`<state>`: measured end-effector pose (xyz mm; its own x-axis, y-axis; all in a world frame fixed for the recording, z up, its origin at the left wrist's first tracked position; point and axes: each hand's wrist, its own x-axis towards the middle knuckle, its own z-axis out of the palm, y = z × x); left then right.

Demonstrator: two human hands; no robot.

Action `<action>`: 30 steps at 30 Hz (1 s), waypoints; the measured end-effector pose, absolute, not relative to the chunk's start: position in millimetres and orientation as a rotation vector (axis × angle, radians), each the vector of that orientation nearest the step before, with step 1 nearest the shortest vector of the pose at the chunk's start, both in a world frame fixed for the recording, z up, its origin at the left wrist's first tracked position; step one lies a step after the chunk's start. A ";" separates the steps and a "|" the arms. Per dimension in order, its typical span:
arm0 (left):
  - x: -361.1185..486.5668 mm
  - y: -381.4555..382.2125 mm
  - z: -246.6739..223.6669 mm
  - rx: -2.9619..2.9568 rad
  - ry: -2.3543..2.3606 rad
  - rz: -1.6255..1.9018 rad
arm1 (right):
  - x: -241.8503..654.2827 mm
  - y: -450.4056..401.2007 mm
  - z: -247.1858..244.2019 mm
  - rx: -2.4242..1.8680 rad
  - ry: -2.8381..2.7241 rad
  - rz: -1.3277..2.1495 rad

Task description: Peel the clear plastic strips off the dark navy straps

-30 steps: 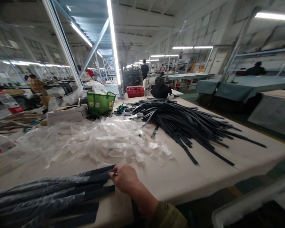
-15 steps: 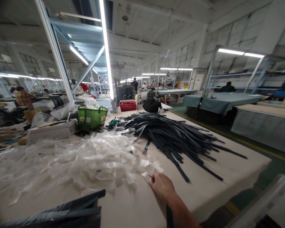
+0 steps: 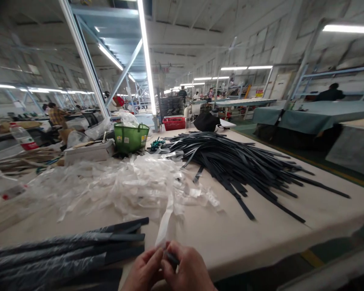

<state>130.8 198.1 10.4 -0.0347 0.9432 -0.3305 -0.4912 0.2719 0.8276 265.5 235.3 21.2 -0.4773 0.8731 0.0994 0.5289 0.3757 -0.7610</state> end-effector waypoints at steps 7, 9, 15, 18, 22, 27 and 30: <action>126.6 193.7 -20.8 0.503 1.007 1.175 | 284.8 217.9 12.8 -1.183 -2.060 1.126; 123.4 187.7 -15.6 0.564 1.094 1.138 | 289.0 221.8 14.2 -1.200 -1.926 1.296; 129.3 170.7 10.6 0.850 1.069 0.942 | 275.4 243.8 30.4 -1.128 -1.882 1.380; 126.1 166.3 21.2 0.840 1.110 0.972 | 268.6 254.4 38.8 -1.122 -1.929 1.379; 116.6 164.1 19.2 0.752 1.145 1.002 | 272.6 261.8 46.7 -1.154 -1.898 1.367; 122.3 159.3 6.4 0.898 1.172 0.889 | 275.0 247.7 43.7 -1.161 -1.927 1.295; 126.2 161.7 12.7 0.939 1.275 0.837 | 270.5 245.3 29.3 -1.222 -1.876 1.374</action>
